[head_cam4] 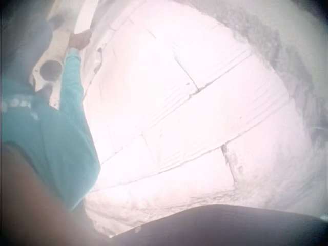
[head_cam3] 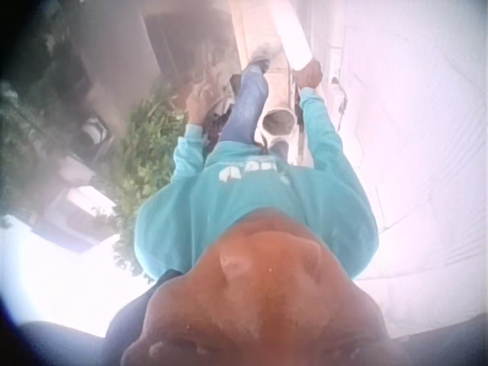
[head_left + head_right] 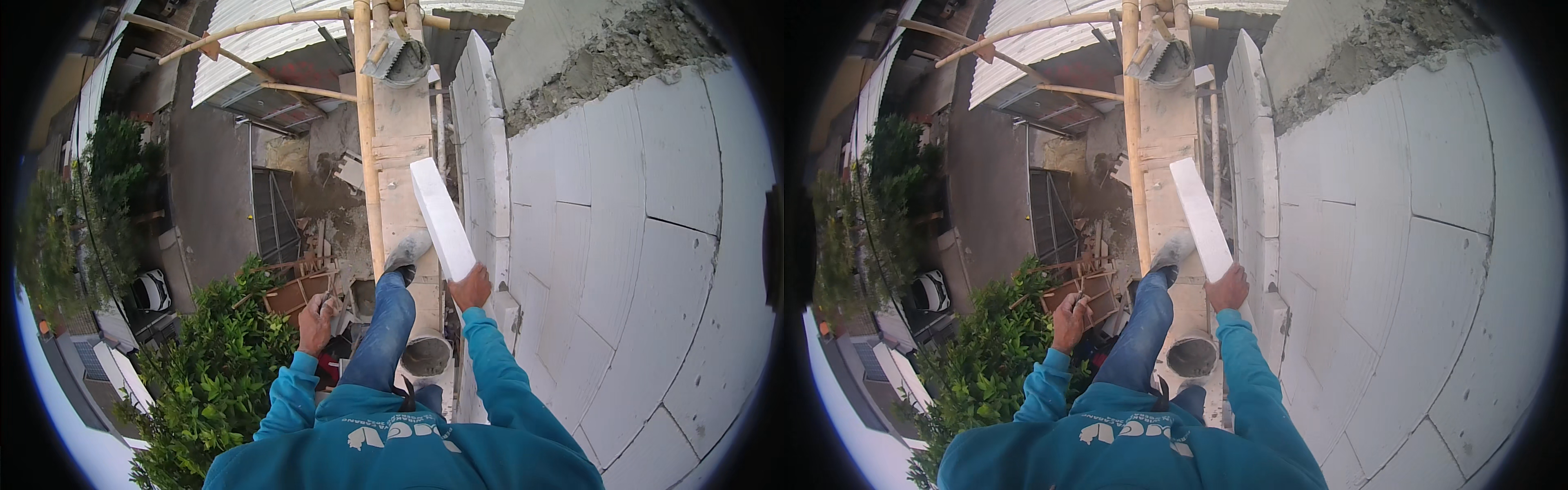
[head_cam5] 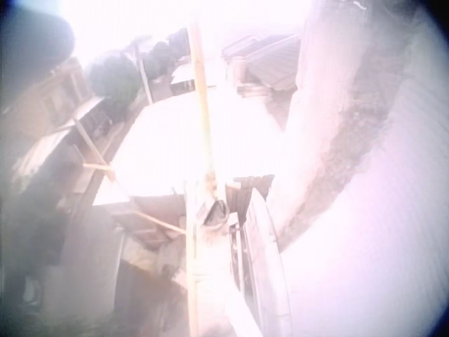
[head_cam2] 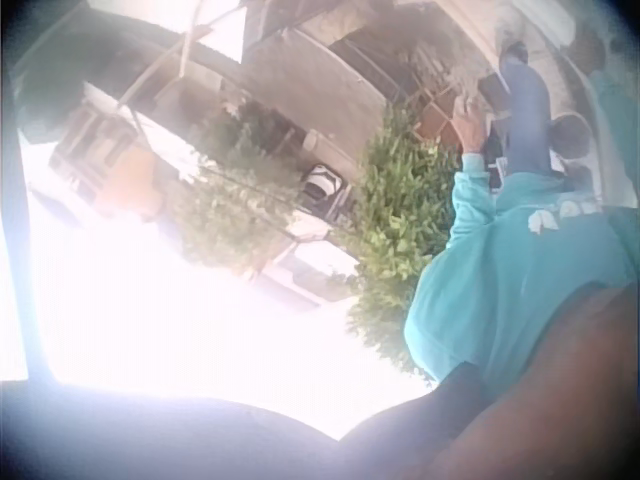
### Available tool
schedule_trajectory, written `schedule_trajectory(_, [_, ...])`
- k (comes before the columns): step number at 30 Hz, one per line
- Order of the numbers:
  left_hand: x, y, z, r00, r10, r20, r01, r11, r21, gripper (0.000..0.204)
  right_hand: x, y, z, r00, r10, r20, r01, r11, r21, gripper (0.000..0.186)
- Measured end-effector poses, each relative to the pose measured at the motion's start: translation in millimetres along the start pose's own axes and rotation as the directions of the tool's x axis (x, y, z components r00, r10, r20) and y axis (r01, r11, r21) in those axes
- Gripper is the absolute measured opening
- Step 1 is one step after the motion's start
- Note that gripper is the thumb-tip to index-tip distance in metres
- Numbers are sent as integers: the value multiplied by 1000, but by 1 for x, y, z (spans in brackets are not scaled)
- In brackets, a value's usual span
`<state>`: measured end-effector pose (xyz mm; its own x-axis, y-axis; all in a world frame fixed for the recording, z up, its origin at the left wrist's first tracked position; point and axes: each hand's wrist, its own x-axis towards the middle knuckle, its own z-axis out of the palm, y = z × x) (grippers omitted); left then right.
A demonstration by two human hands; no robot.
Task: The person installs white rectangular tiles on a wall using a trowel to apply cement mortar and a hammer to tap tiles into place. The person repeatedly scoops mortar from a bucket, spreads it on the wall, positions tiles, and adjusts them.
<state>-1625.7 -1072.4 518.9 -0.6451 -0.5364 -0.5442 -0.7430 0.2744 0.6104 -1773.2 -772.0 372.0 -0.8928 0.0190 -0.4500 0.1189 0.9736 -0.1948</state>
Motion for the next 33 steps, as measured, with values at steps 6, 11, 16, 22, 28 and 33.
schedule_trajectory(6, [-27, -96, 1, 923, -384, 22, 381, 920, 93, 30, 191, -141, 52, 949, -287, -127, 297, 952, 72, 65])
schedule_trajectory(11, [-66, -173, -12, 808, -584, -79, 588, 786, 191, 26, 303, -225, 100, 864, -456, -212, 476, 878, 51, 72])
schedule_trajectory(16, [-77, -195, -1, 693, -717, -79, 721, 686, 97, 26, 355, -242, 165, 852, -488, -187, 502, 865, 29, 74])
schedule_trajectory(22, [-8, -152, 11, 758, -652, -14, 652, 757, 39, 21, 348, -237, 199, 849, -507, -150, 507, 861, -43, 81])
schedule_trajectory(28, [121, -110, 40, 907, -420, 37, 421, 906, -36, 22, 362, -231, 182, 902, -424, -83, 422, 905, -50, 97])
schedule_trajectory(33, [174, -82, 58, 938, -342, 56, 346, 934, -88, 23, 341, -203, 175, 908, -418, 18, 418, 906, -62, 104])
